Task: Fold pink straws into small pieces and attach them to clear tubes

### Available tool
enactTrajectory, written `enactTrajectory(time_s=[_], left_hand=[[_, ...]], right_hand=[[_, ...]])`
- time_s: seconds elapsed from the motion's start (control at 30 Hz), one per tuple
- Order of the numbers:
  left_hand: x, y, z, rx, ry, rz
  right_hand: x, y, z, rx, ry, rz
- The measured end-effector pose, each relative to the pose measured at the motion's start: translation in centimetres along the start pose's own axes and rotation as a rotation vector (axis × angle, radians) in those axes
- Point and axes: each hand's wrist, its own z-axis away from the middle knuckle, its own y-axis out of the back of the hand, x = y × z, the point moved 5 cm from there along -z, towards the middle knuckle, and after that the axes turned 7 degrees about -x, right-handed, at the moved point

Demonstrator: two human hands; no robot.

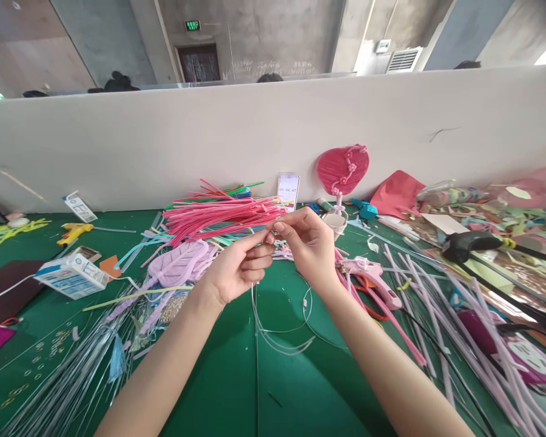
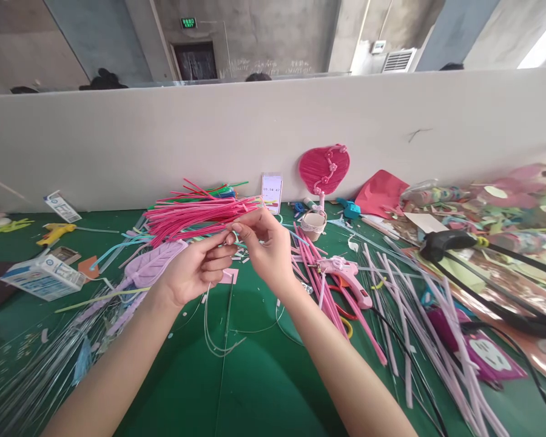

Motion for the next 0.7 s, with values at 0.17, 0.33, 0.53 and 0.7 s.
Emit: enactTrajectory(time_s=[0.17,0.33,0.53,0.7], left_hand=[[1.4,1.0,0.4,0.084,-0.06,-0.209],[2.6,0.8,1.7,0.212,-0.135,-0.695],[2.1,-0.1,2.1,0.292,-0.191,-1.019],[2.1,-0.5,1.9,0.192,-0.157,-0.757]], right_hand=[[0.1,0.4,-0.2,-0.04,-0.056,0.173],[-0.9,0.2,-0.1,-0.214,-0.042,0.525],[-2.3,-0.6,0.3,-0.306,0.115,0.983],[-2.7,-0.1,0.3,-0.222,0.186,1.009]])
